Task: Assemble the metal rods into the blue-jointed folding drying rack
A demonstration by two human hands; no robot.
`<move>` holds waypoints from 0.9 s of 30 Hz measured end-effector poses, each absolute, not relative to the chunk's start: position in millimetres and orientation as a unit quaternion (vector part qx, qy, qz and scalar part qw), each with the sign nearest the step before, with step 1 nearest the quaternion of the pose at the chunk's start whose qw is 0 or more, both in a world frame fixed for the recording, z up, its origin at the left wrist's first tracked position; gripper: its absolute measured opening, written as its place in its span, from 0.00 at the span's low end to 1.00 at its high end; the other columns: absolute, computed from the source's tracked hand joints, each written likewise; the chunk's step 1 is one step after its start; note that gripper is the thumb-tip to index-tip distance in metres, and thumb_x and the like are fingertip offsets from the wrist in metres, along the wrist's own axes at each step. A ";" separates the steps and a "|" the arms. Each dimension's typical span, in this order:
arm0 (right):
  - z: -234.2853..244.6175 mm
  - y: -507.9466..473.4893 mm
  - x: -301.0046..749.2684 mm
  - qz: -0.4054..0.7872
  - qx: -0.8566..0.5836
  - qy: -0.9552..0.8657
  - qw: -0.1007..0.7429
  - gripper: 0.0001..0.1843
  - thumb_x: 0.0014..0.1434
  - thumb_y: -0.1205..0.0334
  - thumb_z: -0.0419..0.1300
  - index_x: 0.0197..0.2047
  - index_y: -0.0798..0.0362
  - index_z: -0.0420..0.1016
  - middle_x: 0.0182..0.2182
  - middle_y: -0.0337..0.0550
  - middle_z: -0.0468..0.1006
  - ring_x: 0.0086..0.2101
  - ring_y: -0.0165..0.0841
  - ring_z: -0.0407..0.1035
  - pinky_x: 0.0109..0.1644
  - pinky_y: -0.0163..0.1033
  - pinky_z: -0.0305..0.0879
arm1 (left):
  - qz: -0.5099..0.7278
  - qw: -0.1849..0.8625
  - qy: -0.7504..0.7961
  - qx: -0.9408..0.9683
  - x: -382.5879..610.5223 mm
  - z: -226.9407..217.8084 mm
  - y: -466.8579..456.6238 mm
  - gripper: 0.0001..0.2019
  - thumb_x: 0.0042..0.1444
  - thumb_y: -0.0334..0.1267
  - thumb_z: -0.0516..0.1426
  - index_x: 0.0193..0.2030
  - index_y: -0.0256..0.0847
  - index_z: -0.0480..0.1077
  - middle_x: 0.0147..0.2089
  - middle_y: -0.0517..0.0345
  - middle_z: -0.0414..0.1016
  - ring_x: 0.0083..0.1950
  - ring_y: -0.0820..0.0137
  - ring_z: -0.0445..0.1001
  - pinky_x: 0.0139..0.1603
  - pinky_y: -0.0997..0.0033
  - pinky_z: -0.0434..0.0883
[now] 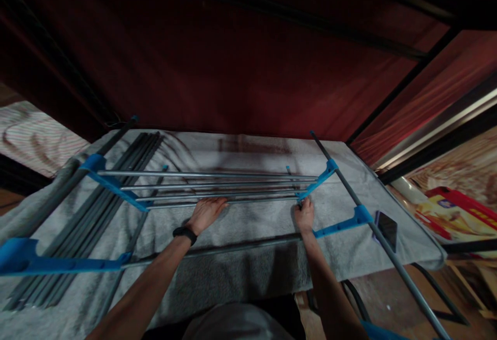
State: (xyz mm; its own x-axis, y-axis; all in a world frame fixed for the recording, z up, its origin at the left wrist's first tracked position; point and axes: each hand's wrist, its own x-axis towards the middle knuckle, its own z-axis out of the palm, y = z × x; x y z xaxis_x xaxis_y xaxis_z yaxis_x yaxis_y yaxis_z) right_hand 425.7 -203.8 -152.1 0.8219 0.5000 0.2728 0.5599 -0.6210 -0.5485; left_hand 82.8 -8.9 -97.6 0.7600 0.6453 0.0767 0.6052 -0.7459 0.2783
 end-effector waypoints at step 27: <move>-152.2 -205.7 447.4 -0.013 -0.871 -0.311 0.381 0.08 0.53 0.58 0.53 0.37 0.50 0.67 0.32 0.41 0.64 0.34 0.37 0.60 0.44 0.44 0.63 | 0.035 0.109 0.322 0.940 86.3 -80.0 -15.1 0.16 0.74 0.44 0.47 0.51 0.43 0.75 0.45 0.49 0.84 0.46 0.61 0.82 0.44 0.67 0.69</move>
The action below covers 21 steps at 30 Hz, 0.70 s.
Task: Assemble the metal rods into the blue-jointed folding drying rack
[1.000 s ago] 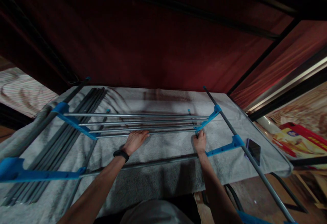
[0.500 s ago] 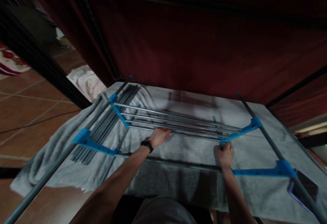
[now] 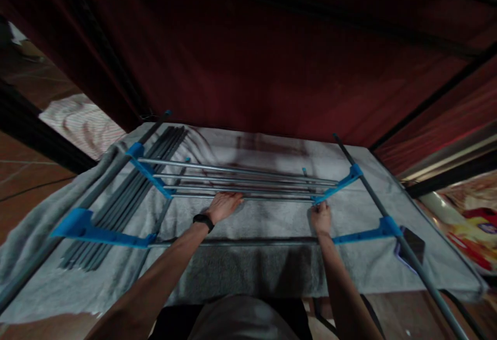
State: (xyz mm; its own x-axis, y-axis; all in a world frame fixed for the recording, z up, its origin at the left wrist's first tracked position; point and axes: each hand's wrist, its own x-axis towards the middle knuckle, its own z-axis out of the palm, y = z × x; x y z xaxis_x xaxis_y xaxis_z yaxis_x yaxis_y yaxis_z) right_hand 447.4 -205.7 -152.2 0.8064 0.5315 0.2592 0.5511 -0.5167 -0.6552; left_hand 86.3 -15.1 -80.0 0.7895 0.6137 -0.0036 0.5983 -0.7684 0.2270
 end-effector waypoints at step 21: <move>-161.9 -202.1 457.0 0.012 -0.847 -0.298 0.441 0.08 0.52 0.61 0.57 0.36 0.52 0.72 0.32 0.40 0.66 0.33 0.35 0.62 0.46 0.43 0.64 | 0.014 0.106 0.319 0.942 88.0 -87.4 -7.3 0.20 0.74 0.46 0.44 0.52 0.45 0.76 0.47 0.49 0.84 0.47 0.59 0.82 0.45 0.65 0.70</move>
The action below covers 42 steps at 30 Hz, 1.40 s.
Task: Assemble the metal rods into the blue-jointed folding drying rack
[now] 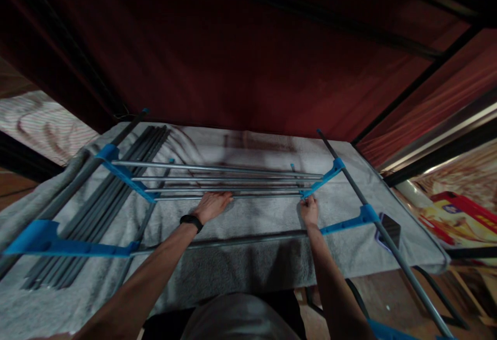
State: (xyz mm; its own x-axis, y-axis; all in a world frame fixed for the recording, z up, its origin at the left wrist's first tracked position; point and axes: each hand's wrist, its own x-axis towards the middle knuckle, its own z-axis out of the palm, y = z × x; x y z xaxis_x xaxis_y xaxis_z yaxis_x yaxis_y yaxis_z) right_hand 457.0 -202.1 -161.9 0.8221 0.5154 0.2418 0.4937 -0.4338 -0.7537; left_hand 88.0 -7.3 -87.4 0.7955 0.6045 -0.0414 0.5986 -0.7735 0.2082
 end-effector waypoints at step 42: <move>-157.3 -207.2 452.6 -0.001 -0.867 -0.311 0.389 0.08 0.53 0.58 0.55 0.37 0.50 0.69 0.32 0.42 0.64 0.34 0.37 0.61 0.46 0.45 0.64 | 0.000 0.135 0.338 0.931 90.4 -75.3 -10.7 0.20 0.73 0.49 0.45 0.49 0.43 0.76 0.45 0.49 0.83 0.48 0.60 0.80 0.47 0.65 0.70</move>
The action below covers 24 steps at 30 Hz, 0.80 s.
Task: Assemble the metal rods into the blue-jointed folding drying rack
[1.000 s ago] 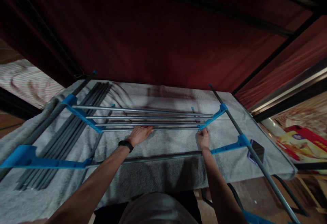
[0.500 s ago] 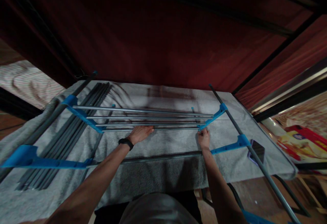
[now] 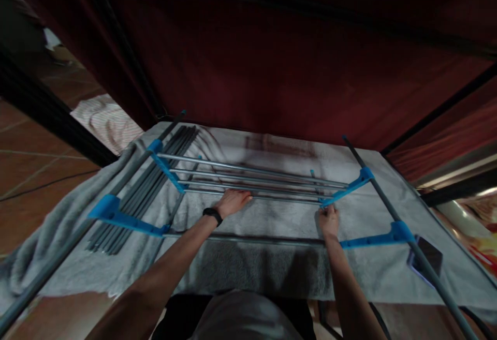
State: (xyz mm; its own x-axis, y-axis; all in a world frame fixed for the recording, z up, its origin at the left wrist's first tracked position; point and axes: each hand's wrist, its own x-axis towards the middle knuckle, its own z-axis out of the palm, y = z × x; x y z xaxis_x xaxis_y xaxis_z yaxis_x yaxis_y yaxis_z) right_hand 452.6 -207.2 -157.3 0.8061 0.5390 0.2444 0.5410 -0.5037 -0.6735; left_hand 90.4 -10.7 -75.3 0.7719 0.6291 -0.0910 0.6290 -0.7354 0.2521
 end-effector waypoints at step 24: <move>-162.2 -209.3 459.8 0.002 -0.872 -0.318 0.372 0.08 0.53 0.55 0.56 0.35 0.49 0.67 0.31 0.41 0.62 0.32 0.39 0.59 0.43 0.46 0.61 | 0.009 0.108 0.353 0.929 82.1 -79.0 -11.3 0.19 0.72 0.47 0.49 0.46 0.38 0.77 0.41 0.43 0.83 0.46 0.56 0.81 0.47 0.61 0.72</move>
